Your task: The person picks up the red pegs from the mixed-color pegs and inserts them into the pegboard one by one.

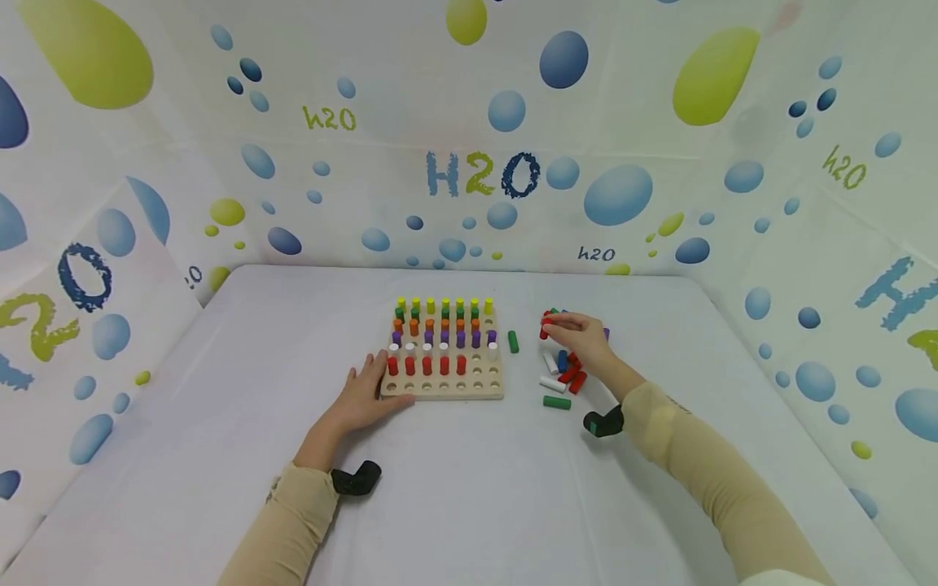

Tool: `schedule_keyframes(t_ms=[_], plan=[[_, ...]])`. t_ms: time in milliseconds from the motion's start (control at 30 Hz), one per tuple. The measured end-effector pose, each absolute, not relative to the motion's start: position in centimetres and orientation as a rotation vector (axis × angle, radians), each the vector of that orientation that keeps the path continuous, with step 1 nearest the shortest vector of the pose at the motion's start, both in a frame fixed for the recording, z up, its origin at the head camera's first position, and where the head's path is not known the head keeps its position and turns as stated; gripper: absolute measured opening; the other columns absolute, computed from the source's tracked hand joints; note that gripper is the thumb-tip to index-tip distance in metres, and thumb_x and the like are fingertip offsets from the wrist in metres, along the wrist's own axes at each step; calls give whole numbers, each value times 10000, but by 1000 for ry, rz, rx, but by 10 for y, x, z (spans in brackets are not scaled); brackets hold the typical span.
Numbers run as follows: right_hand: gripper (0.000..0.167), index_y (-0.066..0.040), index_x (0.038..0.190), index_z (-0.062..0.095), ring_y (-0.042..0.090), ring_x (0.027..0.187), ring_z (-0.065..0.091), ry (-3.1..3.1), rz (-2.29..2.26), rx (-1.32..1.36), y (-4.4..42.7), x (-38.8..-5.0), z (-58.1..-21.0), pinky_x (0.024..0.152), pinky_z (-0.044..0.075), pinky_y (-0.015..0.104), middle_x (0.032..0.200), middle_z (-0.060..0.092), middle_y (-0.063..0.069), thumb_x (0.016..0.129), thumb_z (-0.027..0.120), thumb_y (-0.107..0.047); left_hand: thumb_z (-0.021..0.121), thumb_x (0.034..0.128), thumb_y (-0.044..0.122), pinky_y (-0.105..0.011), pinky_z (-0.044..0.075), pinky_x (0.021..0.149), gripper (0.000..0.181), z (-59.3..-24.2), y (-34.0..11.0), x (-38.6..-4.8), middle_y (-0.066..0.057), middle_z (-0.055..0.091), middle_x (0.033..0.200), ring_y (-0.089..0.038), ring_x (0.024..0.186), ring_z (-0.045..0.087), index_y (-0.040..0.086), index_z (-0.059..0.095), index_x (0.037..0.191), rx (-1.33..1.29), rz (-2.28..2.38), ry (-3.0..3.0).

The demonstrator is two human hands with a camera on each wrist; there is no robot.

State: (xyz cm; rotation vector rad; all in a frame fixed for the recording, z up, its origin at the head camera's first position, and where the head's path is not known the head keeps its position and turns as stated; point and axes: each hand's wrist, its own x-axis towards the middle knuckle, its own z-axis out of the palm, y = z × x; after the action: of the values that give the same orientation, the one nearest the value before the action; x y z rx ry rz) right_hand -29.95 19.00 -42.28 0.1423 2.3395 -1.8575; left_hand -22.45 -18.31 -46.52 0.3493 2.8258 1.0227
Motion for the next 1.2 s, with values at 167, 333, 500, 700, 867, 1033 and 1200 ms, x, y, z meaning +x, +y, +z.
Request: schedule_keyframes(t_ms=[167,333,500,700,867,1033,1200], plan=[[415,-87,1182,580,231,1092,523,2300,-1911,125,182,-298,-422,950,427,340,1199,583,109,823,692,-262,624,788,542,-520,-51,1078,1031,-466,-183,-225,-234,149,1482,-371,1372,27,-49,87,1440,354,1022,2832],[378,-79,1172,582,211,1052,541,2263,-1947,105,175,-298,-422,940,435,328,1179,589,98,833,684,-209,623,791,537,-517,-55,1079,1027,-465,-183,-224,-232,144,1483,-369,1372,22,-45,84,1442,347,1026,2824],[366,-87,1161,594,203,1044,558,2260,-1949,53,166,-298,-422,938,437,326,1164,603,90,831,686,-216,622,797,527,-517,-57,1079,1017,-465,-183,-224,-236,140,1483,-372,1372,18,-44,82,1443,344,1023,2823],[368,-111,1146,606,194,1044,570,2258,-1928,32,154,-298,-420,937,437,341,1149,618,66,812,705,-230,625,799,519,-521,-54,1078,1014,-465,-182,-224,-237,147,1481,-373,1371,21,-48,83,1441,351,1023,2829],[356,-108,1142,613,193,1054,570,2244,-1927,13,144,-296,-419,935,439,341,1147,623,70,816,702,-217,630,797,515,-523,-57,1076,1018,-465,-182,-224,-238,149,1480,-374,1371,21,-52,81,1440,350,1026,2826],[344,-87,1142,612,217,1042,572,2207,-1946,-4,134,-293,-418,947,430,369,1136,622,97,823,693,-188,632,796,513,-526,-55,1075,1017,-465,-182,-224,-239,153,1479,-376,1370,27,-53,84,1439,356,1021,2832],[349,-94,1126,616,207,1017,578,2224,-1901,-48,126,-290,-419,949,425,402,1112,634,81,816,702,-228,636,795,509,-530,-53,1074,1019,-465,-183,-224,-240,156,1477,-378,1370,31,-58,86,1437,364,1025,2834]])
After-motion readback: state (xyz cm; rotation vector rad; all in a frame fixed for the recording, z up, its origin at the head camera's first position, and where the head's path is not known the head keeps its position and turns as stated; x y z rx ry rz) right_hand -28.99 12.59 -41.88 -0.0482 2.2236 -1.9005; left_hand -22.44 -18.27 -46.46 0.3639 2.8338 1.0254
